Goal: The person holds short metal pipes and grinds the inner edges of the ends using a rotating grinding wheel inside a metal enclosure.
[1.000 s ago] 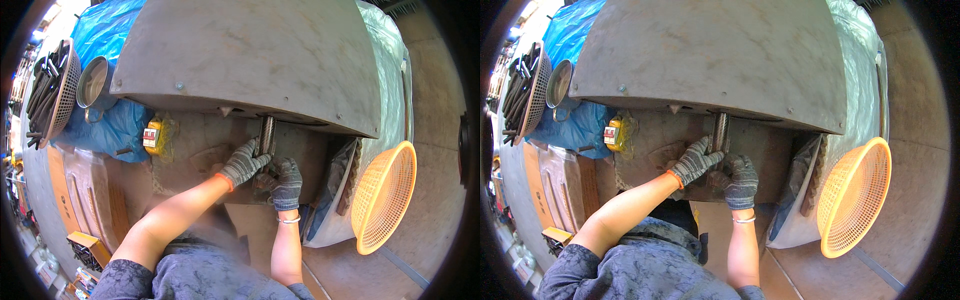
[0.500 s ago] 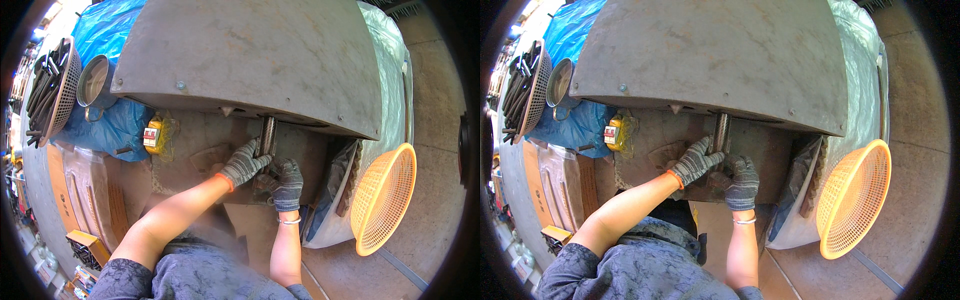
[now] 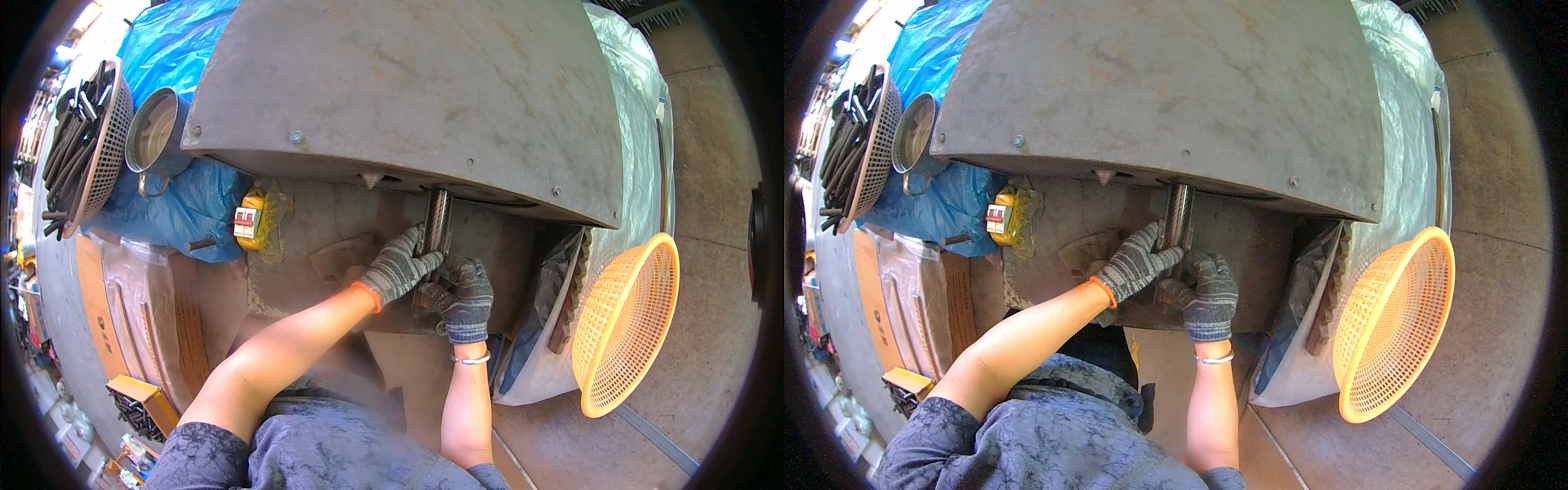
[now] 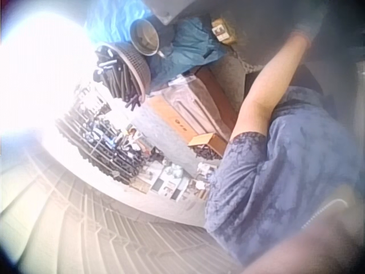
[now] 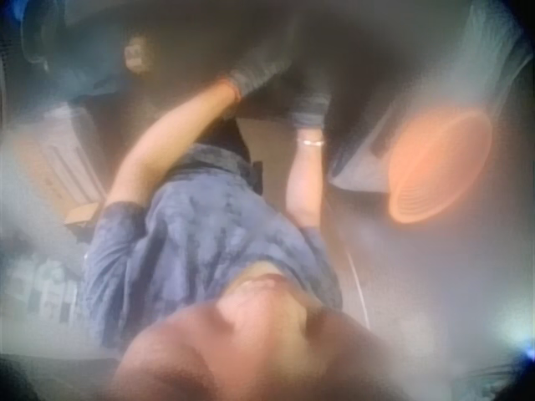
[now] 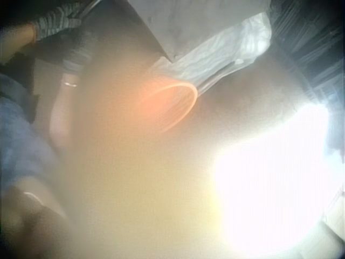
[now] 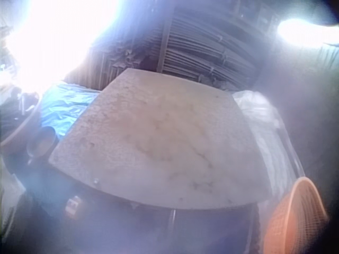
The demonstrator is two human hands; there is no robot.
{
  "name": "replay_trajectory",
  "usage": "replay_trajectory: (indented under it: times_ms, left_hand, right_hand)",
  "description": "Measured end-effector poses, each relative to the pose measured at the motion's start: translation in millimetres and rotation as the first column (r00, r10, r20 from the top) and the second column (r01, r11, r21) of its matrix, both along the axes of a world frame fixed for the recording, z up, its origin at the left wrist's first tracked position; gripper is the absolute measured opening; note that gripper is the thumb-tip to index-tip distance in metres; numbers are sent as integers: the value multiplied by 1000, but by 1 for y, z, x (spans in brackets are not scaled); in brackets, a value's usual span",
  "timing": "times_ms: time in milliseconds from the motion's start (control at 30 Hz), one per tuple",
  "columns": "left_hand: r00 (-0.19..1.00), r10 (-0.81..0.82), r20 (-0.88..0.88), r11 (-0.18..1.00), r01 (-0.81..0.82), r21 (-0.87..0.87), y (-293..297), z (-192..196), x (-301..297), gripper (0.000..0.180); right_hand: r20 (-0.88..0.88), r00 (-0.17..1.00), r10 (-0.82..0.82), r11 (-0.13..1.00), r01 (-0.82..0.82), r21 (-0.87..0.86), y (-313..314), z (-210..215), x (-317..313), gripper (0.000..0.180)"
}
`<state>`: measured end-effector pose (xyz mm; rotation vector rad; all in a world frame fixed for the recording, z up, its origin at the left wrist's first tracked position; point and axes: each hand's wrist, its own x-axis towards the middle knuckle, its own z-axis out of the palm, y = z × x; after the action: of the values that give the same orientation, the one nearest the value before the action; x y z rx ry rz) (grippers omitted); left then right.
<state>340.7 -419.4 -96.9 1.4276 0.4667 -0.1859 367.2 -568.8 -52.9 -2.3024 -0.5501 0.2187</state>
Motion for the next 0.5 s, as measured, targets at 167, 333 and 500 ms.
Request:
replay_trajectory:
  times_ms: [167, 333, 500]
  left_hand:
    - [999, -19, -27, 1000, 20, 24, 1, 3, 1, 40]
    - [1000, -15, -4, 1000, 15, 24, 0, 0, 0, 40]
    - [1000, -14, -7, 998, 14, 54, 0, 4, 1, 40]
  right_hand:
    - [-13, 1000, -15, 1000, 15, 2, 0, -2, -1, 40]
    - [31, 1000, 4, 999, -3, -33, 3, 2, 0, 41]
    - [58, 998, 17, 999, -14, -51, 1, 0, 0, 42]
